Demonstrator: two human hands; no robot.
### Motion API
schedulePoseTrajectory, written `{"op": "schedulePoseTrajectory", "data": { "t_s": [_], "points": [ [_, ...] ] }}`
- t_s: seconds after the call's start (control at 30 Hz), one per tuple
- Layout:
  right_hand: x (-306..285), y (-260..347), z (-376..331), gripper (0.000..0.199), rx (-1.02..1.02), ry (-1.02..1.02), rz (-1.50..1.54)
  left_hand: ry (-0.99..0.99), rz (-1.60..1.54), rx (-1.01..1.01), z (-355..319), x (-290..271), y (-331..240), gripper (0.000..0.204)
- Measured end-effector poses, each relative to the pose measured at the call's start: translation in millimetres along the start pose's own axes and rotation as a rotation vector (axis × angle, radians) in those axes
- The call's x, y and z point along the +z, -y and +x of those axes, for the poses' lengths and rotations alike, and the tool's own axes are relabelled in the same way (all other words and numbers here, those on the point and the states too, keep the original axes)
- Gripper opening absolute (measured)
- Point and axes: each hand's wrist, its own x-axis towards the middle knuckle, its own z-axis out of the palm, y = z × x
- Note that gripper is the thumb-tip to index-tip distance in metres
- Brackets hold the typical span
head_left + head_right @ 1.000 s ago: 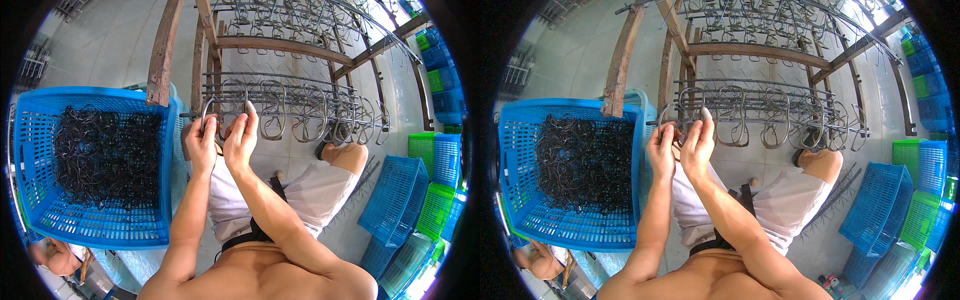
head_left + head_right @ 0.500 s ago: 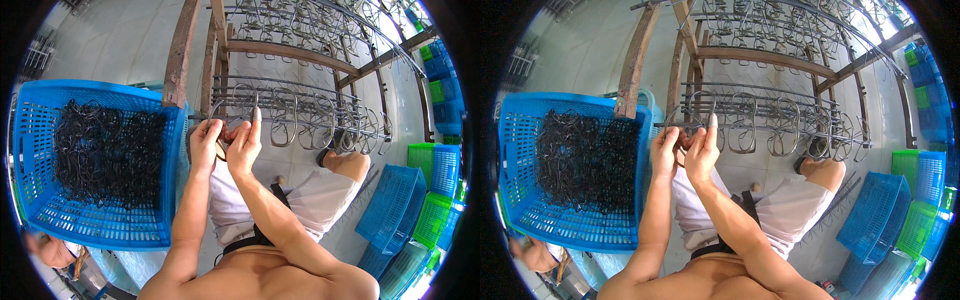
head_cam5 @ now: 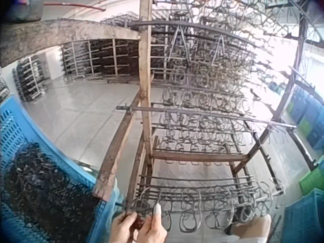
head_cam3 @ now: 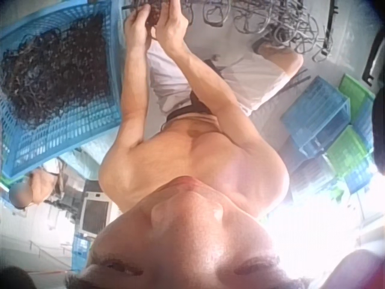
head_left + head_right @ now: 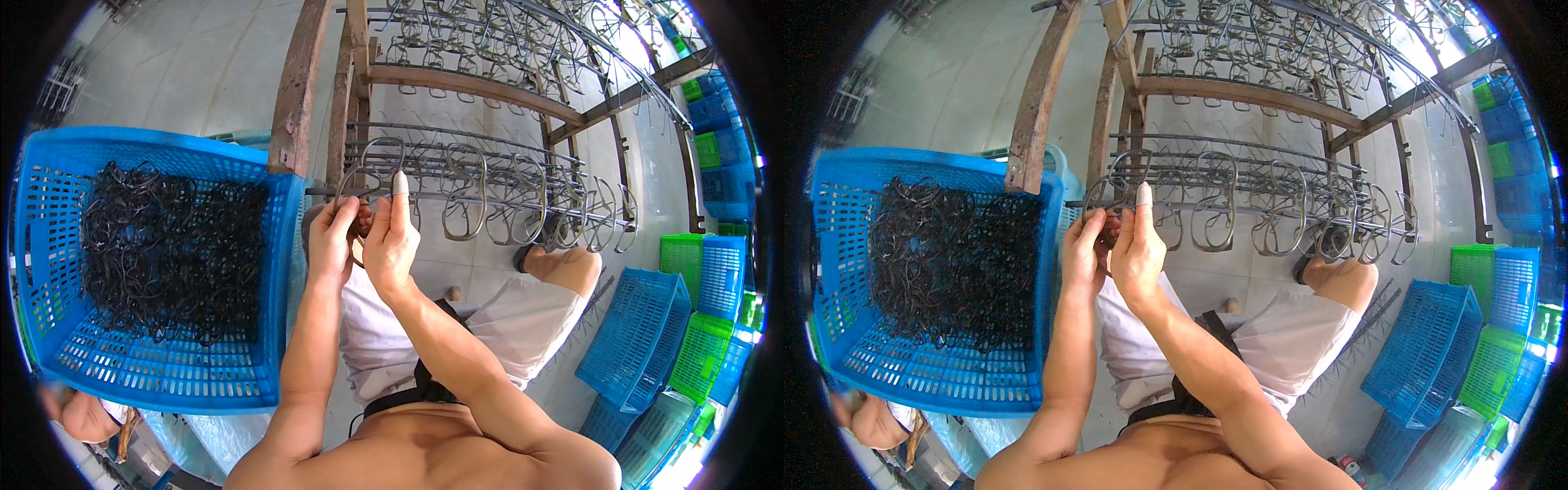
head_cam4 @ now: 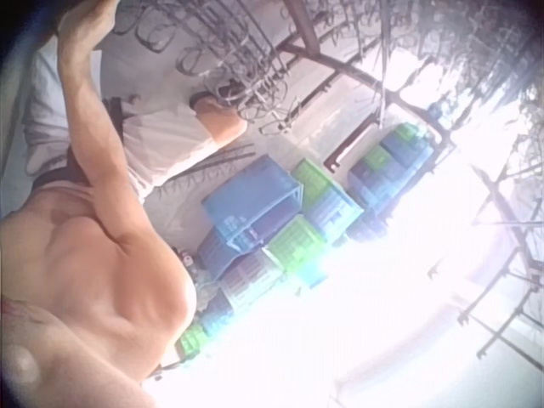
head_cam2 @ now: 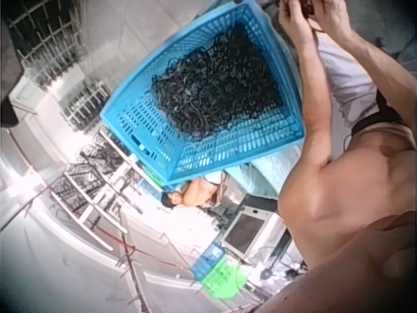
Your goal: The person repeatedly picks small metal hooks from a blue basket and attaches them to a multi-tiered metal rack. The person handles the hooks one at a time, placing them onto horizontal bars of the rack.
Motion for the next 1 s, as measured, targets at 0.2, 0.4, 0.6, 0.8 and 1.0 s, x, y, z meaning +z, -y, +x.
{"op": "schedulePoseTrajectory", "data": {
  "t_s": [0.2, 0.4, 0.6, 0.8, 1.0],
  "points": [
    [-12, 0, 8, 0.040, -0.016, 0.045, -0.052, 0.031, 0.032, 0.005, 2, 4, 5, 0.014],
    [-12, -8, 9, 0.043, -0.024, 0.036, -0.014, -0.009, 0.076, 0.031, 0, 10, 6, 0.013],
    [-8, -3, 8, 0.044, -0.018, 0.062, 0.059, 0.014, 0.181, 0.070, 5, 2, 3, 0.012],
    [-14, -2, 10, 0.043, 0.015, 0.059, 0.116, -0.018, 0.195, 0.079, 0, 13, 0, 0.011],
    [-63, -1, 12, 0.055, 0.082, 0.355, 0.238, -0.153, 0.837, 0.392, -6, 27, -5, 0.027]
  ]
}}
